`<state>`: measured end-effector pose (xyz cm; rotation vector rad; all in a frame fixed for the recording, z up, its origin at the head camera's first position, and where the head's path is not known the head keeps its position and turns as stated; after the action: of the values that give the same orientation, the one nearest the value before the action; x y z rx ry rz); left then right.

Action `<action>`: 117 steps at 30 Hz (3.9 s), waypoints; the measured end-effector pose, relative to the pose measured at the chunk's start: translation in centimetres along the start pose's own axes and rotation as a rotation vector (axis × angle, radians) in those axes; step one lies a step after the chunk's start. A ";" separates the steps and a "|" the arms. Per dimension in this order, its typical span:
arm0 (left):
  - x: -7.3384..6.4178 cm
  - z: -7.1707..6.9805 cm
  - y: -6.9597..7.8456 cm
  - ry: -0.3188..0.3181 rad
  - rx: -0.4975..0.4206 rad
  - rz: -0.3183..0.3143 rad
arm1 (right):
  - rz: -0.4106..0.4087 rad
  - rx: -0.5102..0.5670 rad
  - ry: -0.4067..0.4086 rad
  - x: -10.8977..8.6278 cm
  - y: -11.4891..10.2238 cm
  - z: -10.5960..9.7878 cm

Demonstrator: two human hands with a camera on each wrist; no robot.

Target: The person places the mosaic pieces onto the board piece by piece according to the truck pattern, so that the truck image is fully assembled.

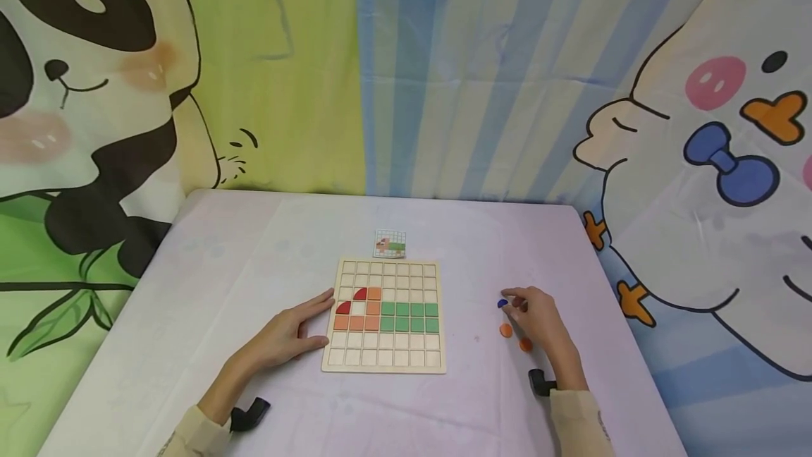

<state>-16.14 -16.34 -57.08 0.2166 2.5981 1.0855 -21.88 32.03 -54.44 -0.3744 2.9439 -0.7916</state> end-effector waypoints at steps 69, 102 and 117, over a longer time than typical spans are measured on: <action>-0.1 -0.1 -0.3 -0.024 -0.032 0.016 | -0.475 -0.036 -0.229 6.1 -24.8 12.2; -0.1 -0.1 -0.2 -0.025 -0.042 0.038 | -0.452 -0.068 -0.295 7.1 -25.6 12.7; -0.1 0.0 -0.2 -0.015 -0.035 0.013 | -0.419 0.054 -0.222 6.3 -22.3 9.2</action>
<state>-16.05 -16.49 -57.23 0.2325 2.5658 1.1290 -22.02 7.29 -51.21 -1.0253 2.6618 -0.8028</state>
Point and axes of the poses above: each hand's wrist, its own x-axis towards the middle knuckle, its own z-axis out of the palm, y = z × x, the point moved 5 cm from there along x, towards the middle knuckle, and after that the axes turned 8 degrees about -z, right-handed, at the moved point
